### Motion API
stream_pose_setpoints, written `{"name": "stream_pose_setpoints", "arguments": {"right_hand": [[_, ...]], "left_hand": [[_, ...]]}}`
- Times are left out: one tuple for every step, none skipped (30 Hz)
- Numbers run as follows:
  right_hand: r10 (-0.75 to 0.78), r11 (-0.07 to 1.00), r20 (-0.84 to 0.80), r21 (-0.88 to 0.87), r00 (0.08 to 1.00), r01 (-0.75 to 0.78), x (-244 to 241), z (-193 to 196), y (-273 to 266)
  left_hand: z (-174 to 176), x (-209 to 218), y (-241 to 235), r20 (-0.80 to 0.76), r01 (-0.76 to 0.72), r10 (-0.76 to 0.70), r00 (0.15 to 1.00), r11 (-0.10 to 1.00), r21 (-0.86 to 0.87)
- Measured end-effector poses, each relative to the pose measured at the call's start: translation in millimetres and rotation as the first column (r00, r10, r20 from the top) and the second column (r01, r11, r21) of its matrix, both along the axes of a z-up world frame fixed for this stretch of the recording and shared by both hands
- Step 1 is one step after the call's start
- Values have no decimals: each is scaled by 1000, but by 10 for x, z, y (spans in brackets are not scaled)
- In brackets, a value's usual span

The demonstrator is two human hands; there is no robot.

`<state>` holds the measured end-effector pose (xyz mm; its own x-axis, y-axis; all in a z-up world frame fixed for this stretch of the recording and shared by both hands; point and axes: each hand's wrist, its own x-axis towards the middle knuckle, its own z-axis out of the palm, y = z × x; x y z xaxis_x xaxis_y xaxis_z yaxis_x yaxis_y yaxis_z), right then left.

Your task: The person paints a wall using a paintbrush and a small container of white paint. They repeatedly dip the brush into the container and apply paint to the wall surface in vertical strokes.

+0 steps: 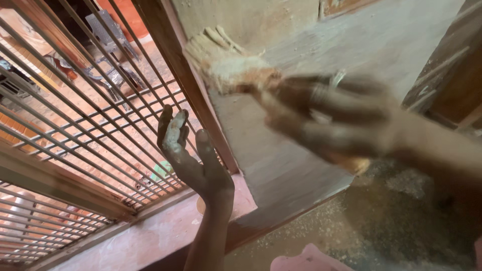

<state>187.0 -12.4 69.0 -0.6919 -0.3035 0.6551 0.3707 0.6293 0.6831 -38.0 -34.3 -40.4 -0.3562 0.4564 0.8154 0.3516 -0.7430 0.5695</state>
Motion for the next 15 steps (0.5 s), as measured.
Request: {"name": "stream_pose_setpoints", "arguments": {"right_hand": [[12, 1000, -19, -8, 1000, -12, 42, 55, 3], [18, 1000, -37, -16, 999, -18, 92, 132, 36], [25, 999, -54, -20, 998, -26, 144, 206, 67], [24, 999, -68, -19, 997, -26, 189, 277, 105], [25, 1000, -86, -9, 996, -26, 220, 340, 151], [13, 1000, -96, 0, 995, -13, 233, 362, 179], [1, 1000, -113, 10, 994, 0, 241, 360, 208], [-17, 999, -125, 26, 992, 20, 226, 304, 217], [-43, 998, -130, 41, 991, 49, 230, 271, 232], [-76, 994, -136, 67, 988, 86, 206, 186, 230], [-110, 988, -132, 91, 985, 123, 182, 94, 229], [-151, 979, -126, 118, 981, 166, 141, -21, 224], [-178, 972, -114, 132, 977, 192, 95, -136, 209], [-200, 967, -102, 139, 975, 213, 52, -254, 178], [-228, 959, -90, 154, 970, 239, 19, -352, 154]], "left_hand": [[4, -12, 14, 1, 17, -17, 1000, 1000, 5], [8, -22, 17, 3, 33, -33, 999, 999, 11], [13, -21, 21, -4, 46, -46, 999, 999, 20], [19, -17, 21, -11, 59, -59, 998, 998, 30], [23, -11, 21, -17, 72, -72, 997, 997, 41], [25, -3, 22, -16, 77, -76, 997, 997, 32], [18, -7, 7, -17, 83, -82, 996, 996, 19], [9, -15, -3, -18, 89, -88, 996, 996, 6], [-1, -13, 2, -20, 96, -96, 995, 995, -2], [-17, -23, 0, -22, 103, -104, 994, 995, -11], [-43, -29, -6, -19, 106, -106, 994, 994, -21], [-69, -26, 5, -15, 125, -125, 992, 992, -22], [-101, -21, 9, -7, 134, -134, 991, 991, -24], [-134, -12, 7, 2, 144, -144, 990, 989, -25], [-149, 11, 38, 9, 148, -148, 989, 989, -31]]}}
